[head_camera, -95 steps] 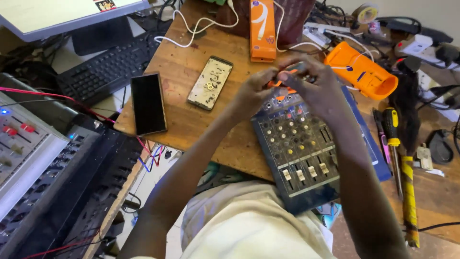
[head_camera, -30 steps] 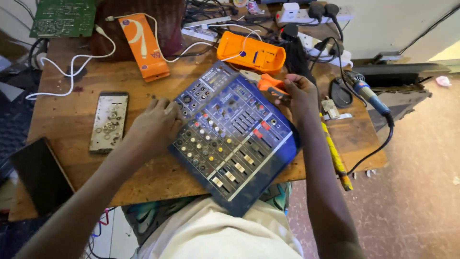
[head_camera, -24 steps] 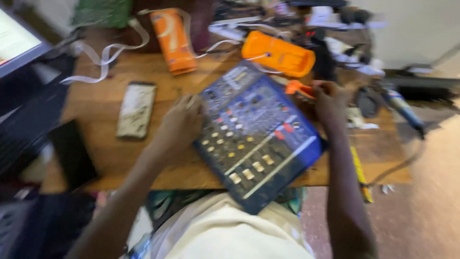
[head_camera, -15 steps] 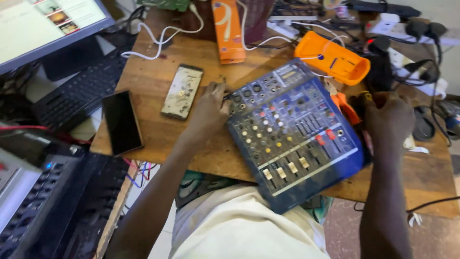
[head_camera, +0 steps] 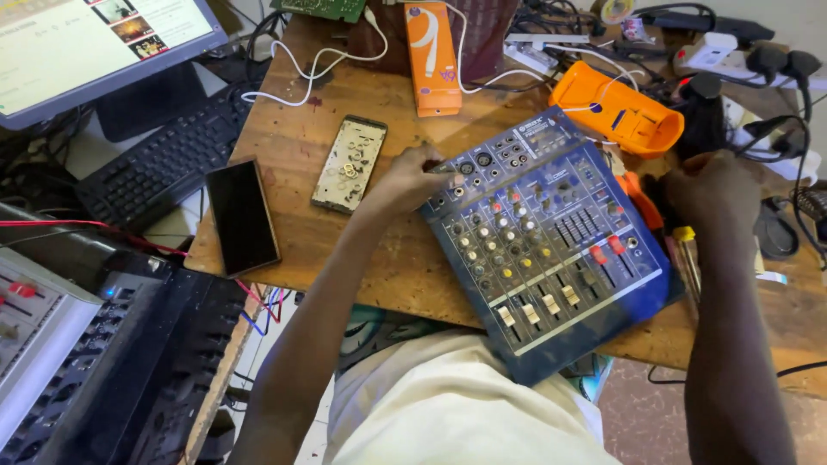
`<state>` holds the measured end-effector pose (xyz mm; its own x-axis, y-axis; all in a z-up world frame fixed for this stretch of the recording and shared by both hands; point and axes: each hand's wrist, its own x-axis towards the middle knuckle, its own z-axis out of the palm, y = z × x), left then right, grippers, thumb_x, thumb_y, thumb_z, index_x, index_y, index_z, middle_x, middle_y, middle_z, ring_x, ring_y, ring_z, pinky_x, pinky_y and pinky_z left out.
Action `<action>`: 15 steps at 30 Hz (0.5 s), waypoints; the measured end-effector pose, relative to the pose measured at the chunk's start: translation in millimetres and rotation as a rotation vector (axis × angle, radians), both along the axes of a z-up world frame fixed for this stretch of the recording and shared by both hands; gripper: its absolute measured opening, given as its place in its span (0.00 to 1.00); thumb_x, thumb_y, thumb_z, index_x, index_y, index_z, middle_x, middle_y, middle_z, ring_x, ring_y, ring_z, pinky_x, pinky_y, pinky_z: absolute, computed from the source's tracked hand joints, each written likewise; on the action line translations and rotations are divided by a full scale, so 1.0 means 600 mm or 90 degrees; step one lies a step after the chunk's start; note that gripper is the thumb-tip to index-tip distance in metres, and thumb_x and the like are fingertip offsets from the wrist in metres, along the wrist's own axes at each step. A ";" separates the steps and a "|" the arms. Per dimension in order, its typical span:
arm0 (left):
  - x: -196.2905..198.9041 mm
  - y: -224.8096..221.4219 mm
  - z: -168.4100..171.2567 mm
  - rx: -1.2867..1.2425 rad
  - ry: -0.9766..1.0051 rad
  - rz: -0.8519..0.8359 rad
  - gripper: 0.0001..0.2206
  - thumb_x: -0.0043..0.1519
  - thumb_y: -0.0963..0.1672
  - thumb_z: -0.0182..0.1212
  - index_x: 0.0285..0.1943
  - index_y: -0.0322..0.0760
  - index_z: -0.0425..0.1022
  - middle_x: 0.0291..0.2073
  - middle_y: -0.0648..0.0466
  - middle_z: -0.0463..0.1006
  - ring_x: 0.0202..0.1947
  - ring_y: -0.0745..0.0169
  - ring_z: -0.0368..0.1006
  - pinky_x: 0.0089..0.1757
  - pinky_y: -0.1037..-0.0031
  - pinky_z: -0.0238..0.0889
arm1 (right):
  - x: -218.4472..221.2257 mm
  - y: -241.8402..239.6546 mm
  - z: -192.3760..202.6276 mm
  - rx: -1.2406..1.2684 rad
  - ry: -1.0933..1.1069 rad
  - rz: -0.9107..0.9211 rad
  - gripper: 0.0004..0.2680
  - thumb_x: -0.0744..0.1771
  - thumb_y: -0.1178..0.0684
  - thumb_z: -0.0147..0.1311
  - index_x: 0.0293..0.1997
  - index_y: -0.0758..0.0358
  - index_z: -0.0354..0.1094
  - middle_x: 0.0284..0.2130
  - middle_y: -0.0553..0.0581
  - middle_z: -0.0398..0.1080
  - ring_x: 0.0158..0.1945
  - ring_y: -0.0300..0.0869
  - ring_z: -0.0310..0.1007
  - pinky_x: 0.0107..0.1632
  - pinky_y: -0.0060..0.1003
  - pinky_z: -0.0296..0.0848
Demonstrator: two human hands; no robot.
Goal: Removing screws and prying the chassis of an audio mixer to access the internal circuit board.
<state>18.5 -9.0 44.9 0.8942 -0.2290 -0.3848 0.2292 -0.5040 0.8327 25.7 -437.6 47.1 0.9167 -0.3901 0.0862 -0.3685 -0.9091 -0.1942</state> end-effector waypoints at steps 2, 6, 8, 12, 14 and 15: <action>-0.003 0.011 -0.002 -0.026 0.013 -0.023 0.15 0.66 0.50 0.67 0.56 0.42 0.73 0.37 0.60 0.74 0.31 0.73 0.64 0.33 0.82 0.58 | -0.005 0.021 0.015 0.012 0.102 -0.044 0.31 0.67 0.30 0.67 0.69 0.68 0.67 0.51 0.74 0.79 0.49 0.67 0.80 0.41 0.62 0.77; -0.017 0.019 0.011 -0.215 0.045 0.022 0.18 0.58 0.46 0.68 0.55 0.38 0.72 0.45 0.53 0.76 0.41 0.64 0.71 0.44 0.76 0.65 | -0.014 0.032 0.021 -0.032 0.114 -0.005 0.23 0.68 0.33 0.59 0.65 0.58 0.74 0.49 0.70 0.82 0.50 0.66 0.82 0.46 0.61 0.76; 0.000 0.022 -0.016 -0.333 0.018 0.053 0.22 0.50 0.48 0.74 0.51 0.38 0.74 0.42 0.51 0.82 0.39 0.60 0.80 0.42 0.74 0.70 | -0.029 0.051 0.050 0.090 0.050 -0.016 0.20 0.67 0.42 0.68 0.65 0.60 0.78 0.52 0.65 0.81 0.53 0.59 0.79 0.49 0.58 0.75; -0.010 0.017 0.024 -0.403 -0.013 0.093 0.22 0.52 0.42 0.76 0.55 0.31 0.79 0.42 0.48 0.84 0.39 0.59 0.81 0.42 0.74 0.75 | -0.071 0.055 0.106 0.101 -0.081 0.032 0.13 0.73 0.45 0.66 0.59 0.62 0.81 0.28 0.61 0.82 0.27 0.47 0.82 0.30 0.46 0.78; -0.041 0.011 0.094 -0.429 -0.023 0.149 0.34 0.44 0.46 0.76 0.63 0.36 0.73 0.45 0.46 0.82 0.39 0.55 0.80 0.41 0.72 0.74 | -0.108 0.089 0.172 0.171 -0.156 0.066 0.11 0.77 0.55 0.67 0.40 0.72 0.75 0.20 0.65 0.72 0.15 0.50 0.69 0.22 0.50 0.64; -0.033 0.009 0.093 -0.430 -0.024 0.145 0.34 0.44 0.46 0.76 0.63 0.36 0.73 0.45 0.46 0.82 0.39 0.55 0.80 0.41 0.72 0.74 | -0.102 0.064 0.162 0.170 -0.158 0.064 0.11 0.77 0.55 0.67 0.40 0.72 0.75 0.20 0.65 0.72 0.15 0.50 0.69 0.22 0.50 0.64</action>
<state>-1.1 -3.6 101.0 0.9581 -0.2117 -0.1929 0.2325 0.1817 0.9555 -35.2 -398.9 144.1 0.9156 -0.3375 0.2187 -0.1913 -0.8439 -0.5013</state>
